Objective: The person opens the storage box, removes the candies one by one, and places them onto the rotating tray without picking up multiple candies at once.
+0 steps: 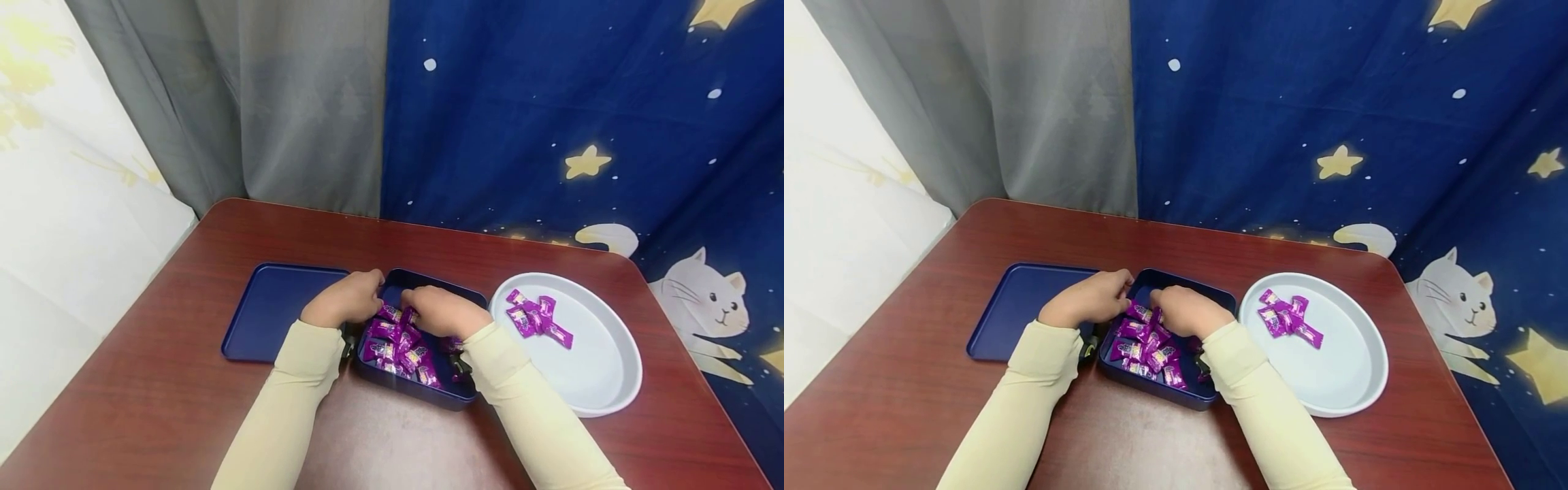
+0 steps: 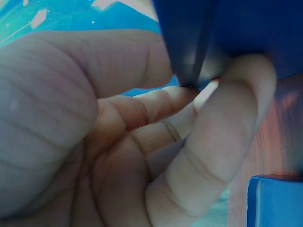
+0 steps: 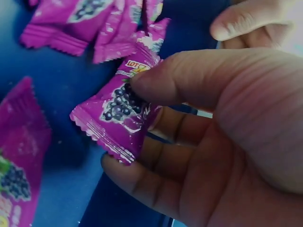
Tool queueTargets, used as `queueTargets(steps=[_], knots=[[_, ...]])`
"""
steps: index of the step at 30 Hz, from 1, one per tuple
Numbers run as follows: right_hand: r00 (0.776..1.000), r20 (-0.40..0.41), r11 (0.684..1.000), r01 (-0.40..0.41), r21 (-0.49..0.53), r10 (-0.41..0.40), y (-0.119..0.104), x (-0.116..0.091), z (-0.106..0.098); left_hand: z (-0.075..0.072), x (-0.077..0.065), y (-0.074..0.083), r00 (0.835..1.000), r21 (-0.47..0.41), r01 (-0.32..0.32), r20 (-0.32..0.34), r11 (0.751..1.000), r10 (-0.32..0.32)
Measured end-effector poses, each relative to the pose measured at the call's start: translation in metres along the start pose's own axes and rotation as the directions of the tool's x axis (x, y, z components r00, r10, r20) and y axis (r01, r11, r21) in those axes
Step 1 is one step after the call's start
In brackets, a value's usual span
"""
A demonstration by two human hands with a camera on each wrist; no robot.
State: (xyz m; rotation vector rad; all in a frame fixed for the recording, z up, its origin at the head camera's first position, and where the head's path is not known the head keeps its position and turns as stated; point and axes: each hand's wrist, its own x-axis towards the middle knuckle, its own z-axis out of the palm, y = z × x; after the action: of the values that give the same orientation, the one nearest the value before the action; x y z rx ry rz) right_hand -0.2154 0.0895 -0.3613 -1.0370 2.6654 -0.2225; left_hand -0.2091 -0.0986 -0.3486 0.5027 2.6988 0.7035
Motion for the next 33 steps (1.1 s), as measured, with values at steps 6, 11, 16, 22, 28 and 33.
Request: queueTargets(steps=[6,11,16,22,28,33], knots=[[0.999,-0.031,0.999,0.008,0.035,-0.007,0.005,-0.006,-0.007,0.000,0.000,0.000,1.000,-0.003,-0.001,-0.005,1.000,0.001],[0.995,-0.100,0.999,0.007,0.038,-0.003,0.007,-0.014,-0.017,0.000,0.001,0.000,1.000,-0.010,-0.001,-0.005,1.000,0.001],[0.986,-0.169,0.999,0.018,0.042,-0.011,0.008,-0.025,-0.028,0.000,0.000,0.001,1.000,-0.004,-0.004,-0.005,1.000,0.004],[0.974,-0.226,0.998,-0.007,0.061,0.021,0.011,-0.041,-0.041,-0.001,0.000,0.001,1.000,0.003,0.000,-0.002,1.000,0.000],[0.966,-0.251,0.996,-0.049,0.081,0.068,0.021,-0.057,-0.048,0.000,0.001,0.000,1.000,0.000,0.002,0.000,1.000,-0.002],[0.956,-0.260,0.988,-0.109,0.110,0.135,0.034,-0.073,-0.050,0.000,0.000,0.000,1.000,-0.001,0.006,0.003,1.000,-0.006]])
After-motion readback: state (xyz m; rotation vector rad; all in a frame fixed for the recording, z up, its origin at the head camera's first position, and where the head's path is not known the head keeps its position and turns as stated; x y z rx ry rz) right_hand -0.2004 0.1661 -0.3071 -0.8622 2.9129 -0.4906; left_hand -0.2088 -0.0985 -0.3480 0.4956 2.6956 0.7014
